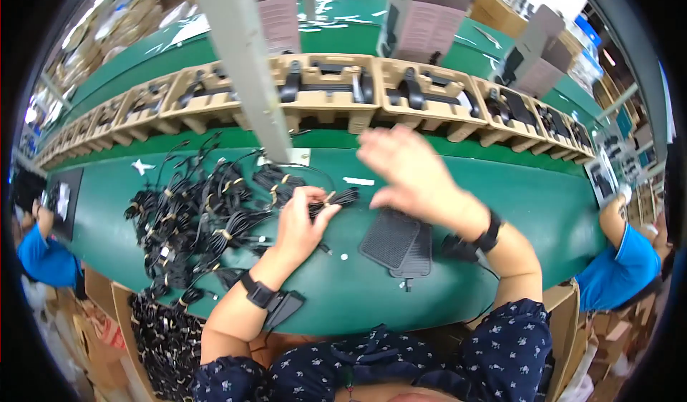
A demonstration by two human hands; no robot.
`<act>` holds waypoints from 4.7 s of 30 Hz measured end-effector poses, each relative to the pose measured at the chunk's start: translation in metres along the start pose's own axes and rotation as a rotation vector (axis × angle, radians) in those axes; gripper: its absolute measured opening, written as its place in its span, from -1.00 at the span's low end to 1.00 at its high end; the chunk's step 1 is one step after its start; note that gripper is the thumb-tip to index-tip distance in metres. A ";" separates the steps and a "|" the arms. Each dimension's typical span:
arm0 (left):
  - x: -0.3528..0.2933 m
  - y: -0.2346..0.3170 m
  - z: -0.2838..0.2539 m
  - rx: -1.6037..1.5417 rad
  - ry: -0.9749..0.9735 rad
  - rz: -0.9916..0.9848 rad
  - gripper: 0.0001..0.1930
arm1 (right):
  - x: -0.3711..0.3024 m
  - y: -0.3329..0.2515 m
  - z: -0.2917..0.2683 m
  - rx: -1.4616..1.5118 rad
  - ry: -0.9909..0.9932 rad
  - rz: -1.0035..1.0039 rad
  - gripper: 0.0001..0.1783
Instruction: The person picks up a cable and a filter from the table, fits the cable into the filter, and places the assembled unit into a cardboard tray. This process is repeated several times before the person reaches into a box to retrieve more filters.
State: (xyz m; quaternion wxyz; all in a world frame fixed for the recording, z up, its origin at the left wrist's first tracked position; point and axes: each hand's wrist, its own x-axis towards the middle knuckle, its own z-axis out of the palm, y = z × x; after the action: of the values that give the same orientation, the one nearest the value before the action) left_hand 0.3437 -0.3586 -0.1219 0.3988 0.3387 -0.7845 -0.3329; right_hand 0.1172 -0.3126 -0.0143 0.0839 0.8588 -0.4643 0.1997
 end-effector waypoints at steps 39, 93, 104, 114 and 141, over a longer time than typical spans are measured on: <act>-0.010 0.035 -0.010 -0.819 -0.613 -0.426 -0.77 | -0.039 -0.089 0.034 0.336 0.181 0.101 -0.58; 0.009 -0.023 -0.006 -0.198 -0.187 -0.211 -0.58 | -0.120 0.291 -0.003 -0.339 0.339 1.152 -0.76; 0.005 -0.039 -0.012 -0.157 -0.195 -0.237 -0.59 | -0.141 0.289 0.004 -0.227 0.400 0.892 -0.82; 0.008 -0.042 -0.013 -0.190 -0.158 -0.212 -0.66 | -0.131 0.321 -0.017 -0.687 -0.110 1.152 -0.71; 0.028 -0.050 -0.053 0.936 0.081 0.122 -0.65 | -0.064 -0.033 0.078 0.018 -0.386 -0.019 -0.39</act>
State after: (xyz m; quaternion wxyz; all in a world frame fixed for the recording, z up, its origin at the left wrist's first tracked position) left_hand 0.3899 -0.4221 -0.1258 0.2522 0.4481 -0.8525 0.0940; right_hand 0.1337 -0.2715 -0.1107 -0.0125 0.8863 -0.4617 0.0345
